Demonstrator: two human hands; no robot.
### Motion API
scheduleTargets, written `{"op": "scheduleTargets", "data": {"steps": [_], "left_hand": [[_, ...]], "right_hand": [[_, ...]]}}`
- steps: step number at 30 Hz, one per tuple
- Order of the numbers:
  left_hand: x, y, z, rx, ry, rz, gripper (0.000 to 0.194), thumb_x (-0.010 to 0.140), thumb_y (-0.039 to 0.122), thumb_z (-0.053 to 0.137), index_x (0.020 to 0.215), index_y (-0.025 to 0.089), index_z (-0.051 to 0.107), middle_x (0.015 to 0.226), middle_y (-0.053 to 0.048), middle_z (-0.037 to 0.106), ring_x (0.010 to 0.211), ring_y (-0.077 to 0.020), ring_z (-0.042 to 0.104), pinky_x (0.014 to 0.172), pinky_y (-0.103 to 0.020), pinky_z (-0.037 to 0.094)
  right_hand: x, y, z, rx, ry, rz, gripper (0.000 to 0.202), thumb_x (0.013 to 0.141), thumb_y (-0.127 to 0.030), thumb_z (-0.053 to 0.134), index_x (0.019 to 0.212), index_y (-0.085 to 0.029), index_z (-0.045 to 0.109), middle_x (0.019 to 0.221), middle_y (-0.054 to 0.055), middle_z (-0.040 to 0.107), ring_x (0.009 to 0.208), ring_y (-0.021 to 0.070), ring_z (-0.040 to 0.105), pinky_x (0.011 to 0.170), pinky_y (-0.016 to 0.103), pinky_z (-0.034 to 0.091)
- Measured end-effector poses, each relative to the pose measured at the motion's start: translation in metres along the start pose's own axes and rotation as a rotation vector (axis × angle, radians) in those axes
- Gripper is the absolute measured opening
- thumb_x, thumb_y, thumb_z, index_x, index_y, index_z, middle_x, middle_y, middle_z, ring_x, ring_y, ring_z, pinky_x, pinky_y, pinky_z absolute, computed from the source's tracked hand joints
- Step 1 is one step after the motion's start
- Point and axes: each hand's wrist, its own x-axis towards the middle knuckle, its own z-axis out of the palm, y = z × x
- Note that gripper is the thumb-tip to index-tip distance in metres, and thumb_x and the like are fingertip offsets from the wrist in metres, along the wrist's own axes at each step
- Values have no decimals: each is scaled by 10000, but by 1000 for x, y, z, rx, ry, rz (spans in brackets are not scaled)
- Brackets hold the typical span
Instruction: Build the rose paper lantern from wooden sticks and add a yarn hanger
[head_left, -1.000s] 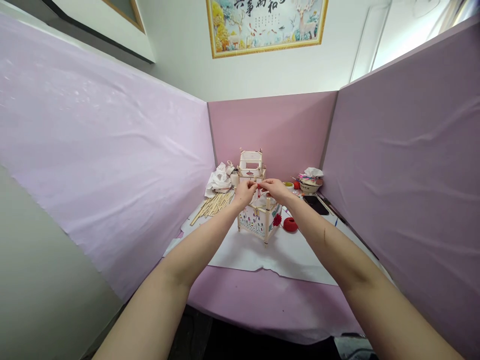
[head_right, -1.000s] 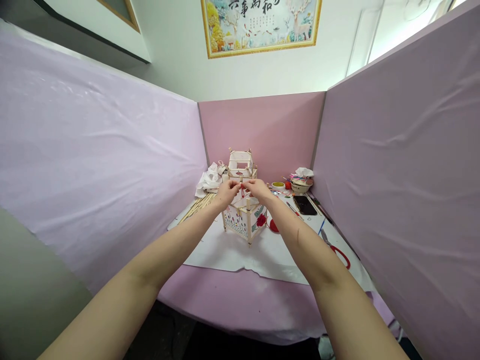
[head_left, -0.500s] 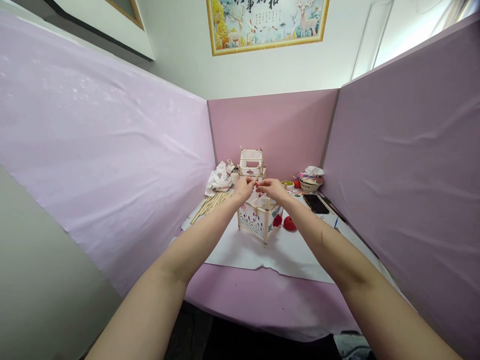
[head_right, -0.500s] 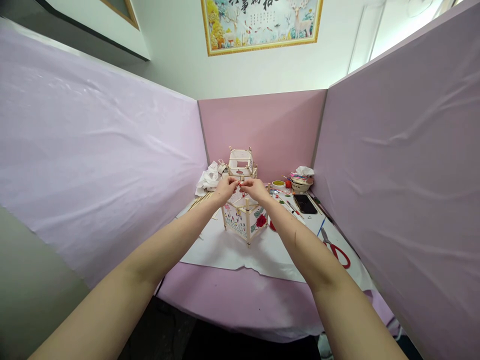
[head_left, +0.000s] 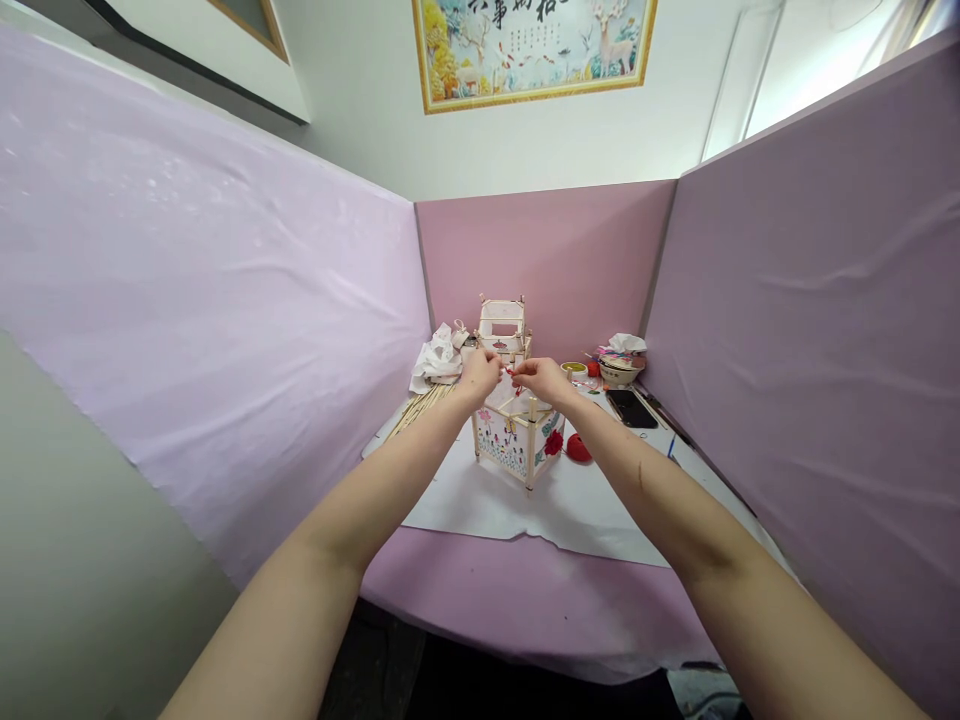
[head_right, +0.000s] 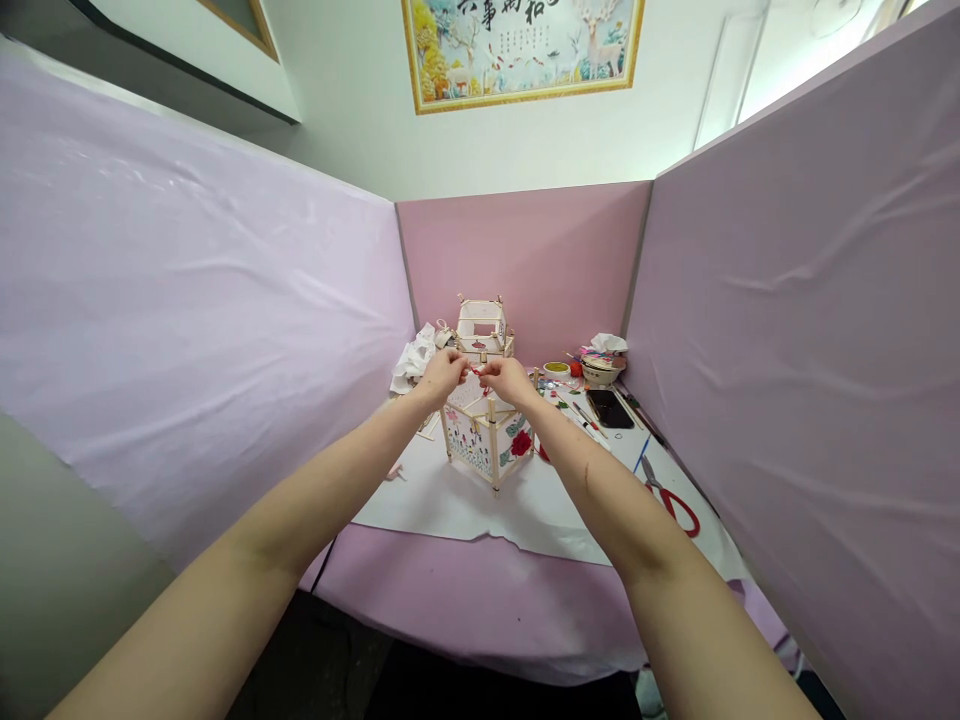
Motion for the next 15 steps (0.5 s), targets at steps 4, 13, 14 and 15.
{"op": "scheduleTargets", "data": {"steps": [4,13,14,15], "left_hand": [[4,8,-11,166,-63,262,277,678,70,630,925,194,609,952,-47,624,863,-168,576,804,-276,421],[7,1,-7,501,-347,512,129,686,132,652,595,204,596,675,-15,605,708,-177,544,741,-260,389],[8,1,-8,498,-355,502,124,686,137,643,594,206,599,670,-13,606,703,-176,535,730,-259,388],[8,2,-9,495,-364,491,116,682,135,634,598,207,603,669,-10,606,701,-175,527,719,-257,385]], "right_hand": [[2,6,-1,18,26,6,116,679,-241,610,722,-169,690,693,14,680,671,155,588,641,260,405],[7,10,1,53,55,24,222,673,-188,676,843,-179,533,676,2,671,673,169,642,610,254,422],[6,10,1,46,61,27,242,678,-170,669,859,-186,509,676,-3,674,682,166,647,619,252,422],[5,10,1,25,60,23,249,683,-158,663,860,-192,492,673,-8,675,691,163,650,629,251,420]]}}
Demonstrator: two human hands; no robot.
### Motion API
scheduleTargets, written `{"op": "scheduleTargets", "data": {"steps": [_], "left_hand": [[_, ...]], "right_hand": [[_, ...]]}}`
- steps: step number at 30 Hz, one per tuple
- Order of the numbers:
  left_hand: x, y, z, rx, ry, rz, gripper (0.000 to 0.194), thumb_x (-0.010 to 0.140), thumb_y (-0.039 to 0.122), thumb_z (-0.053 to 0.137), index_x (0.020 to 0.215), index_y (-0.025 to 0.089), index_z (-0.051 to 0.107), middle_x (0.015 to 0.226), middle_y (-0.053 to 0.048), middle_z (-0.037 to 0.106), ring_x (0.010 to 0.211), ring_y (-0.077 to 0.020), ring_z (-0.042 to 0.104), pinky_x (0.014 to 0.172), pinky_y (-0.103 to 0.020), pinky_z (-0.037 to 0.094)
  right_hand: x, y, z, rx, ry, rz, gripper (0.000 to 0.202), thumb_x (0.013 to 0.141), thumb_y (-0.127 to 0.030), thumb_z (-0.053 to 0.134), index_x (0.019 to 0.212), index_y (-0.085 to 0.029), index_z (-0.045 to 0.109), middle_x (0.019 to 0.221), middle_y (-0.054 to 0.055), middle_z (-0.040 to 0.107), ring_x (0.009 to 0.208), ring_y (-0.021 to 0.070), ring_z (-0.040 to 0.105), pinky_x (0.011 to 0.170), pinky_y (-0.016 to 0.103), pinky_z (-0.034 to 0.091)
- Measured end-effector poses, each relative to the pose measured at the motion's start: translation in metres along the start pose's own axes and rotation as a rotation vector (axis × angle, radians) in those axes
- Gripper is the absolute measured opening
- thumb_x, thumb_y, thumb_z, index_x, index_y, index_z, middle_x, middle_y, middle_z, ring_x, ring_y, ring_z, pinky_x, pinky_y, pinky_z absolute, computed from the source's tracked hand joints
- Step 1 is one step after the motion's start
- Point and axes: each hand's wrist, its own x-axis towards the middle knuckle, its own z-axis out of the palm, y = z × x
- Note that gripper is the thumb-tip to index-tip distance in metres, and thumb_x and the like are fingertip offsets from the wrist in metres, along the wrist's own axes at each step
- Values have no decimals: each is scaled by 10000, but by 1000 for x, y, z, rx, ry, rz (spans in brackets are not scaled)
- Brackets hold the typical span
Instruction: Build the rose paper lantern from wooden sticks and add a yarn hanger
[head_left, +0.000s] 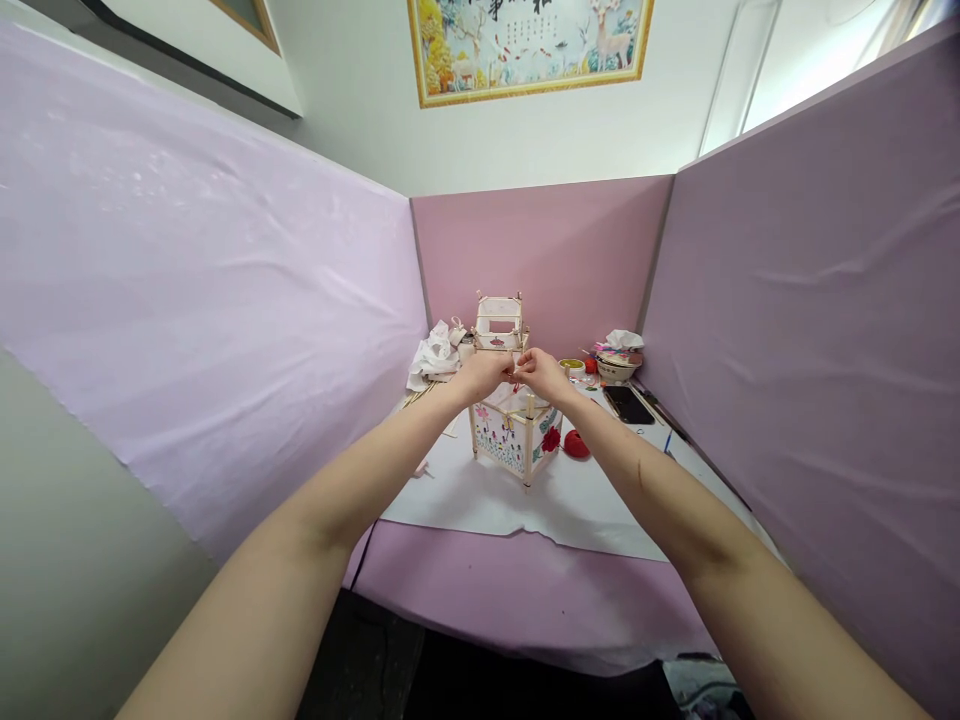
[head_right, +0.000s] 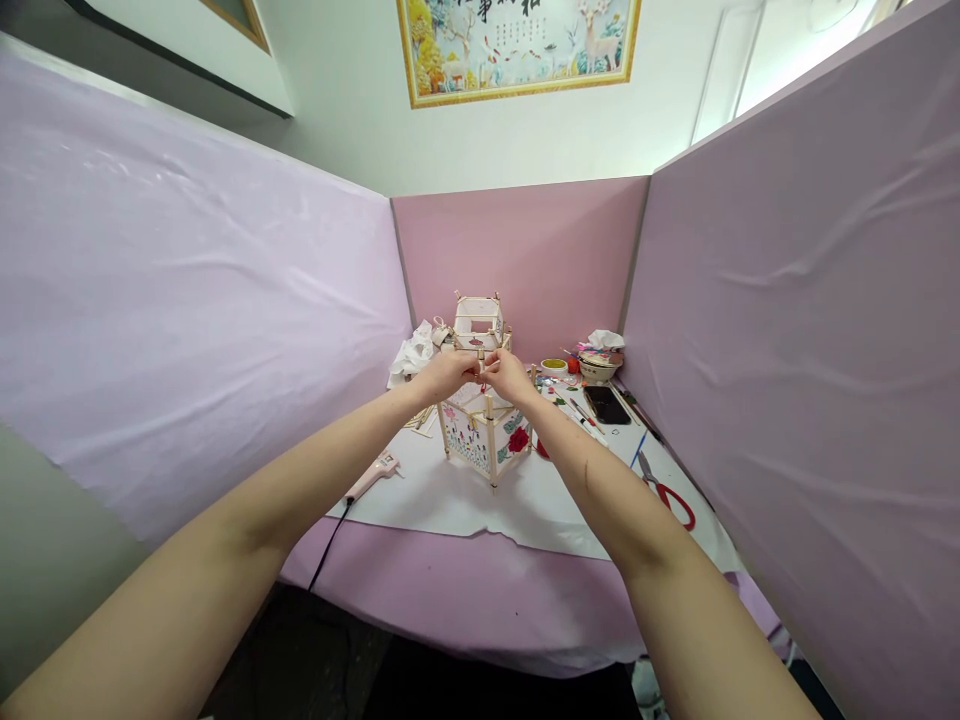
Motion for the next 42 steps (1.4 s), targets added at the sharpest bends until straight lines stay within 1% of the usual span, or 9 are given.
{"op": "scheduleTargets", "data": {"steps": [7,16,18,23,27,32,37,39,42], "left_hand": [[-3,5,-20,144,-178,68,115,685,103,558,644,206,586,638,5,575,603,-139,465,604,-241,309],[4,8,-32,168,-302,8,23,673,194,561,669,172,556,637,13,564,588,-124,464,541,-241,299],[7,8,-34,149,-290,-10,41,685,207,557,686,168,568,653,8,584,604,-128,483,548,-241,310],[13,11,-34,137,-179,-42,69,708,213,578,746,161,602,721,-11,632,678,-147,539,591,-247,352],[14,14,-32,108,-119,-66,94,690,144,589,781,160,602,743,-9,635,700,-149,550,638,-256,391],[9,12,-22,-123,-55,-91,150,699,111,606,836,160,570,782,-24,637,722,-145,579,644,-258,428],[-6,13,-5,-488,-26,-317,407,677,90,649,1051,165,507,835,-53,658,678,-134,606,592,-248,454],[-11,14,1,-524,-35,-353,384,680,123,665,1034,160,519,756,-40,657,629,-132,596,559,-240,439],[-14,16,6,-434,32,-349,208,711,237,669,878,148,584,645,-14,617,560,-114,540,524,-233,395]], "right_hand": [[-8,-4,2,-256,39,-85,229,674,-139,631,814,-218,468,669,-39,627,680,148,584,584,243,339],[-6,-10,3,-351,60,-180,164,681,-138,584,793,-206,484,659,-38,579,623,138,520,556,233,306],[-5,-12,-1,-303,33,-184,160,699,-120,575,822,-200,511,674,-28,609,641,139,547,584,235,340],[2,-9,-15,-92,-161,-170,233,806,-181,542,1033,-179,599,855,39,695,747,144,614,686,254,425],[3,-10,-21,-207,-210,-164,158,771,-200,589,896,-166,680,882,50,698,779,154,597,697,257,419],[-2,-16,-17,-298,-184,-146,142,717,-296,608,653,-169,617,610,-20,574,578,114,467,551,241,330],[-3,-18,-13,-71,-97,2,122,676,-288,595,672,-176,546,581,-47,494,522,87,403,496,220,292],[-3,-18,-13,-41,-88,20,108,677,-276,584,685,-173,552,602,-40,512,526,86,411,500,220,301],[-3,-18,-15,-108,-58,8,110,696,-283,566,688,-173,566,607,-32,526,531,93,418,499,225,295]]}}
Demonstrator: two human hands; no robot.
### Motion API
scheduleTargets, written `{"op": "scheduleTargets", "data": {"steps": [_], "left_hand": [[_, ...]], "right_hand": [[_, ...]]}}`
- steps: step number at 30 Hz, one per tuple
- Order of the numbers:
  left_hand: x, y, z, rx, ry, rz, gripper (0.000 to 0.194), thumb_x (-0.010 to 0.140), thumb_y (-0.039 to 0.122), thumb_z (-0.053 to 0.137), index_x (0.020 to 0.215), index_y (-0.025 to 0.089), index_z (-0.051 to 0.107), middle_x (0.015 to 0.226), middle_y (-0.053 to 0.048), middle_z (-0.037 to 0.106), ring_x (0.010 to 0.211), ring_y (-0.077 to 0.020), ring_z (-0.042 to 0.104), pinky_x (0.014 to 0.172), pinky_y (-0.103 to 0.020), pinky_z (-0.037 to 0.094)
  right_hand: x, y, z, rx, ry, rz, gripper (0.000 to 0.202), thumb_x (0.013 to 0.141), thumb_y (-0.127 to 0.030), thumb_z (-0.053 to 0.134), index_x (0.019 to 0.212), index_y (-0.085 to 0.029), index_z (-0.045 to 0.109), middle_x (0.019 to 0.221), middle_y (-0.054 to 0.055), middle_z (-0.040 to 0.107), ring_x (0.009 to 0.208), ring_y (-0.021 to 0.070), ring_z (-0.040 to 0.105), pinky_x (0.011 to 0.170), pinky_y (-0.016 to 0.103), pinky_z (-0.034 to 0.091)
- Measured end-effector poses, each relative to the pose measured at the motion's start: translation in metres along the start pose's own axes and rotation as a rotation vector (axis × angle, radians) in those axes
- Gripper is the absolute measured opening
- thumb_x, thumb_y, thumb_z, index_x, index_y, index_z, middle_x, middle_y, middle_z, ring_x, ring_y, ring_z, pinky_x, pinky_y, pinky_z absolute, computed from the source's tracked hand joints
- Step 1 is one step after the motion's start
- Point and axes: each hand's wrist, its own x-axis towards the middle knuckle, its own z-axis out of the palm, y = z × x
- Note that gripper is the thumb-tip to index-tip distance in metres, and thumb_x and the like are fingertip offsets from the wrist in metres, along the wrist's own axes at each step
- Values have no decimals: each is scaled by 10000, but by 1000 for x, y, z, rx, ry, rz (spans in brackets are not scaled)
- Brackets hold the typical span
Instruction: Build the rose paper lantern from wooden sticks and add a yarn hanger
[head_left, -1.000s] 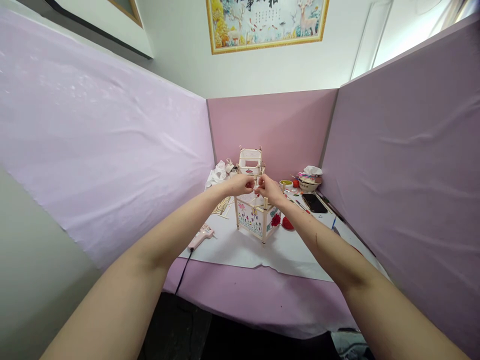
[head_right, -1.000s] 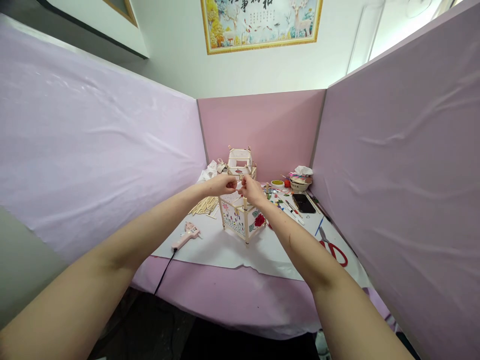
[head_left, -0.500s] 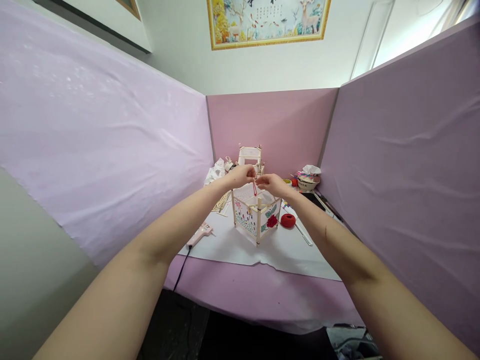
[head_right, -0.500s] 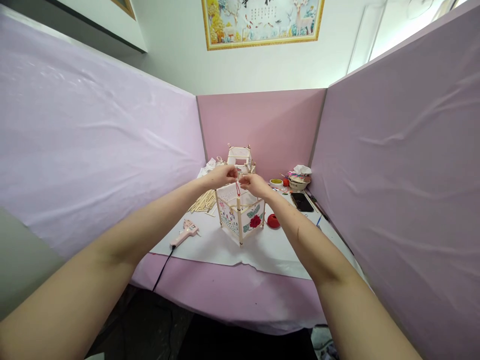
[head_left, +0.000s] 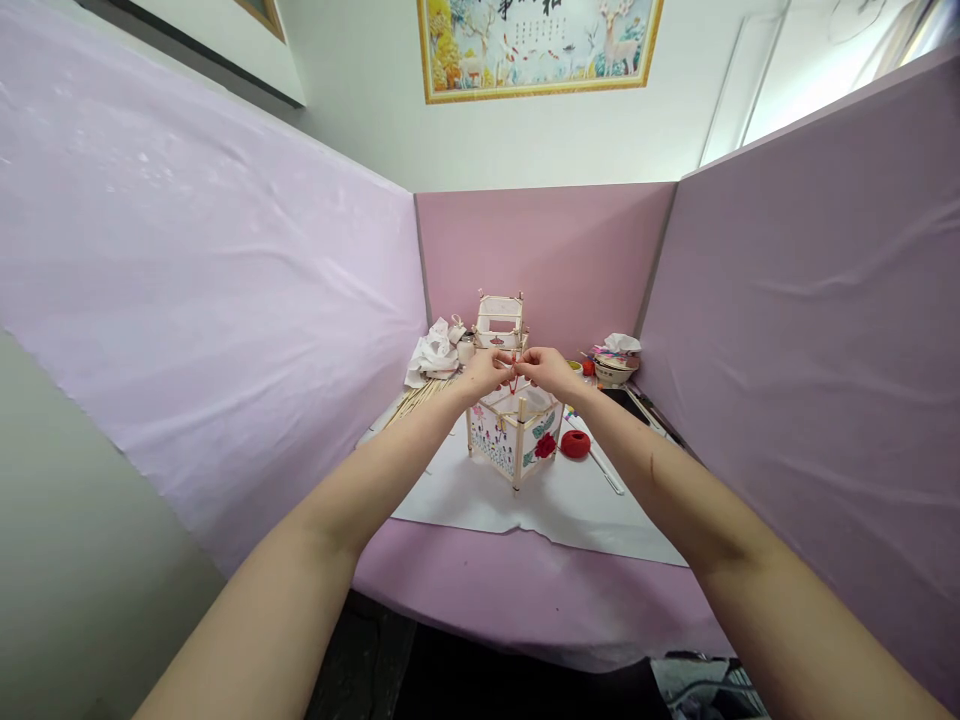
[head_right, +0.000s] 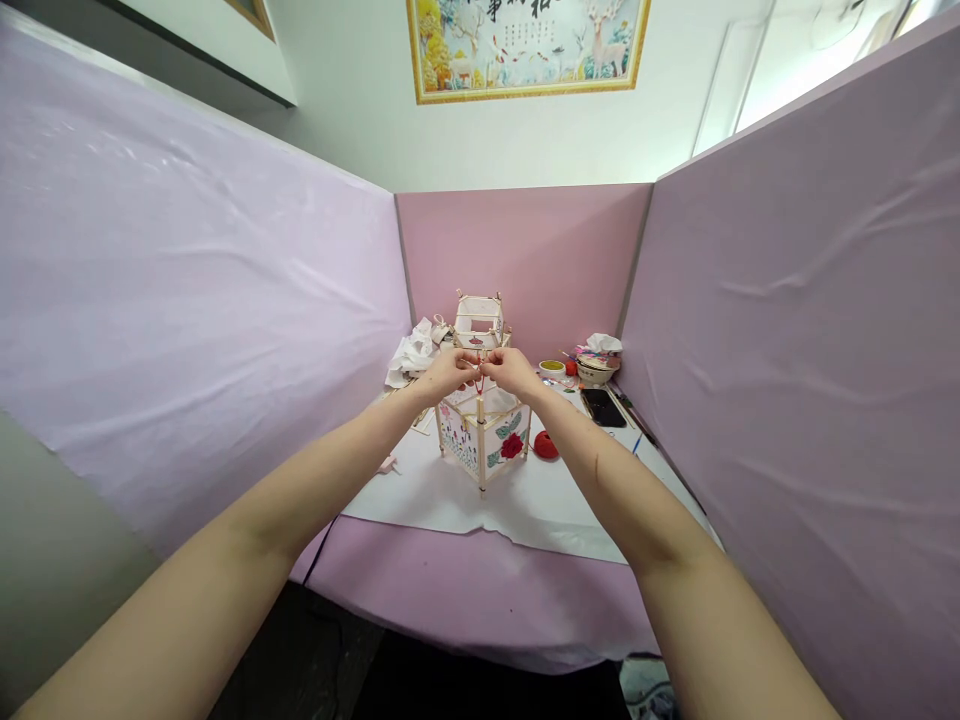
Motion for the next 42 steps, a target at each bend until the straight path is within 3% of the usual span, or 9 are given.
{"op": "scheduleTargets", "data": {"steps": [6,16,19,23,28,31,37,39,42], "left_hand": [[-2,-1,1,211,58,67,153,742,272,603,641,166,559,590,21,529,556,-106,446,531,-244,318],[-14,-6,-5,214,28,74,106,732,243,559,664,162,552,617,24,534,598,-118,460,558,-236,336],[-18,-7,-8,196,47,63,122,744,268,564,687,161,576,639,17,559,601,-117,468,555,-233,338],[-21,-3,-9,165,125,20,110,761,251,568,731,159,619,682,-2,604,612,-122,502,590,-250,379],[-41,-2,-13,40,260,93,180,802,283,563,913,163,639,864,-46,663,702,-137,582,645,-256,449],[-76,-15,-14,-83,533,180,223,853,328,505,1014,193,581,979,-51,637,764,-125,591,683,-236,471],[-135,-80,8,-445,929,2,226,824,302,544,1027,223,485,920,-10,541,652,-74,508,584,-189,428],[-136,-99,21,-594,944,-133,233,796,266,563,1006,225,470,929,-5,525,668,-70,521,571,-180,422],[-126,-111,41,-867,801,-342,216,787,243,566,975,226,463,872,8,541,638,-64,548,554,-174,422]], "right_hand": [[3,-1,4,-280,126,-26,93,698,-217,557,619,-169,569,646,4,595,612,128,498,542,240,302],[2,-6,21,-370,125,-20,132,722,-213,529,595,-178,524,633,8,584,583,125,468,537,246,282],[3,-14,14,-217,41,-61,23,705,-183,539,707,-183,516,690,-2,584,621,122,483,549,228,316],[8,-28,1,15,-179,8,234,663,-156,591,879,-202,512,704,-13,584,592,109,487,509,209,334],[16,-41,-5,184,-490,200,184,626,-143,686,739,-202,553,595,-26,487,478,71,362,405,196,223],[22,-54,-12,367,-564,320,206,653,-129,716,707,-192,528,549,-58,385,439,45,284,384,179,165],[42,-110,-51,439,-302,379,198,739,-133,702,733,-175,508,658,10,531,456,51,393,382,183,286],[49,-132,-63,430,-238,324,179,749,-149,703,761,-170,526,708,40,569,497,76,466,410,201,352],[55,-162,-74,497,-227,290,130,803,-160,649,763,-162,525,786,77,590,548,84,514,434,202,388]]}}
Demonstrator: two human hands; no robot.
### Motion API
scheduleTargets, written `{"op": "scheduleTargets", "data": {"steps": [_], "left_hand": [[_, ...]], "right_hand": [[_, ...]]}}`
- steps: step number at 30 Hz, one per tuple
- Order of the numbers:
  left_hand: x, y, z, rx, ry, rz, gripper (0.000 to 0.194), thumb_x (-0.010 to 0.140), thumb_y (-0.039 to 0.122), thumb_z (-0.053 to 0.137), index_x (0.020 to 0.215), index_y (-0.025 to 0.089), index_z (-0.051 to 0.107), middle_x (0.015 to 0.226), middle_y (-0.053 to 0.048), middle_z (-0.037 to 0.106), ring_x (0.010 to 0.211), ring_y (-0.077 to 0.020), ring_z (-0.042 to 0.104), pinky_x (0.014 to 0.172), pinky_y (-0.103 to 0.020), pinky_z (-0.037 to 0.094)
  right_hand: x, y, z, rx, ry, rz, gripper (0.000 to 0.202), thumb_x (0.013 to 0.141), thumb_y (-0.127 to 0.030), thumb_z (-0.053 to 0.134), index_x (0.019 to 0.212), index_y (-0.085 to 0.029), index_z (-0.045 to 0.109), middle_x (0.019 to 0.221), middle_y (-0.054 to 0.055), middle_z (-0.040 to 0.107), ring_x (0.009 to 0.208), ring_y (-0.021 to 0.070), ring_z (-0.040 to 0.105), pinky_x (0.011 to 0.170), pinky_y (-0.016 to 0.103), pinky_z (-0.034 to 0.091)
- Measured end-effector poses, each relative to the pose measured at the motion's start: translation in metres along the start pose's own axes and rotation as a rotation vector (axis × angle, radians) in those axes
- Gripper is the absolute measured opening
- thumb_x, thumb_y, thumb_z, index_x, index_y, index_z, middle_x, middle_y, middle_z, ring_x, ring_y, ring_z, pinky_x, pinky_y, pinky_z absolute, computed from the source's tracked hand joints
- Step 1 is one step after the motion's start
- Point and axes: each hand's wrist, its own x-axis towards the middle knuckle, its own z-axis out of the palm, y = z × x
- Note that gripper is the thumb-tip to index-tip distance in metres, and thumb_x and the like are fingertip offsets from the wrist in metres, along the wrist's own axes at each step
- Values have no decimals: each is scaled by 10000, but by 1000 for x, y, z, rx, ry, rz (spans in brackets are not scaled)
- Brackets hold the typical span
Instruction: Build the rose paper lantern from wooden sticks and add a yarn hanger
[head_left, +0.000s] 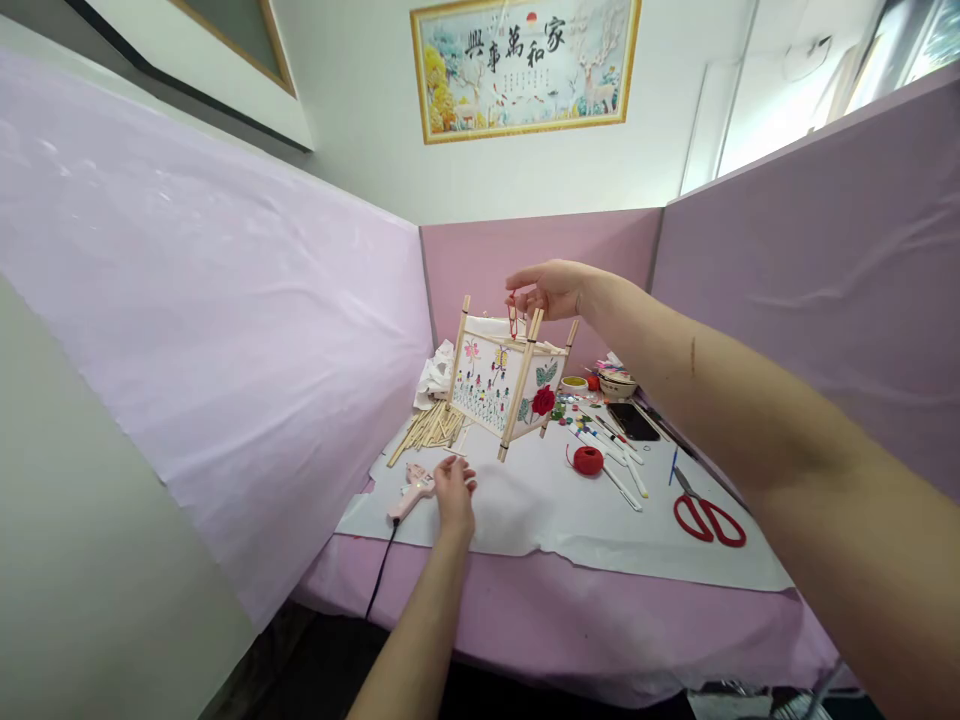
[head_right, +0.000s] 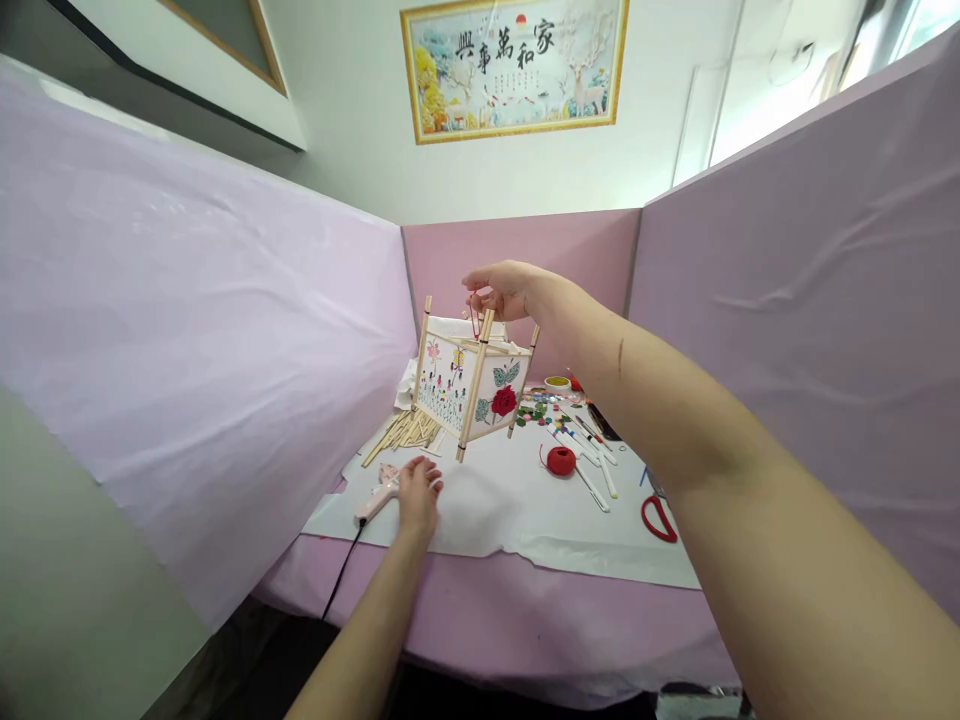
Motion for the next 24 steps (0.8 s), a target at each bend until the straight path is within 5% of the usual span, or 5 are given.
{"op": "scheduleTargets", "data": {"steps": [4,10,16,20,24], "left_hand": [[-6,-14,26,-150,-153,-216,266,756,190,613,963,224,449,805,-7,594,638,-95,620,580,-199,469],[-19,-13,64,-308,-398,-267,503,712,144,735,1117,248,457,1072,-93,643,927,-171,671,816,-300,532],[-15,25,104,-362,-499,-227,425,827,300,656,1199,262,455,1336,-114,522,1163,-180,573,945,-302,489],[-15,50,119,-459,-527,-230,430,890,553,447,1192,250,500,1303,-127,557,1176,-192,569,946,-308,496],[-18,59,128,-484,-547,-277,531,906,601,326,1148,179,540,1245,-168,594,1097,-213,623,913,-318,518]], "right_hand": [[-1,-30,10,52,30,14,109,818,-125,618,772,-152,523,832,80,576,582,78,530,408,169,350],[19,-63,10,-133,86,-120,170,763,-158,696,777,-120,531,894,110,540,766,176,603,490,227,418],[26,-74,0,-189,125,-116,163,775,-153,686,730,-146,530,883,90,537,790,183,594,496,238,423],[25,-68,-8,-203,135,-166,190,736,-131,718,687,-138,534,846,104,527,802,220,608,519,278,446],[26,-63,-17,-255,128,-163,226,706,-147,747,680,-171,524,772,79,547,755,207,594,509,293,458]]}}
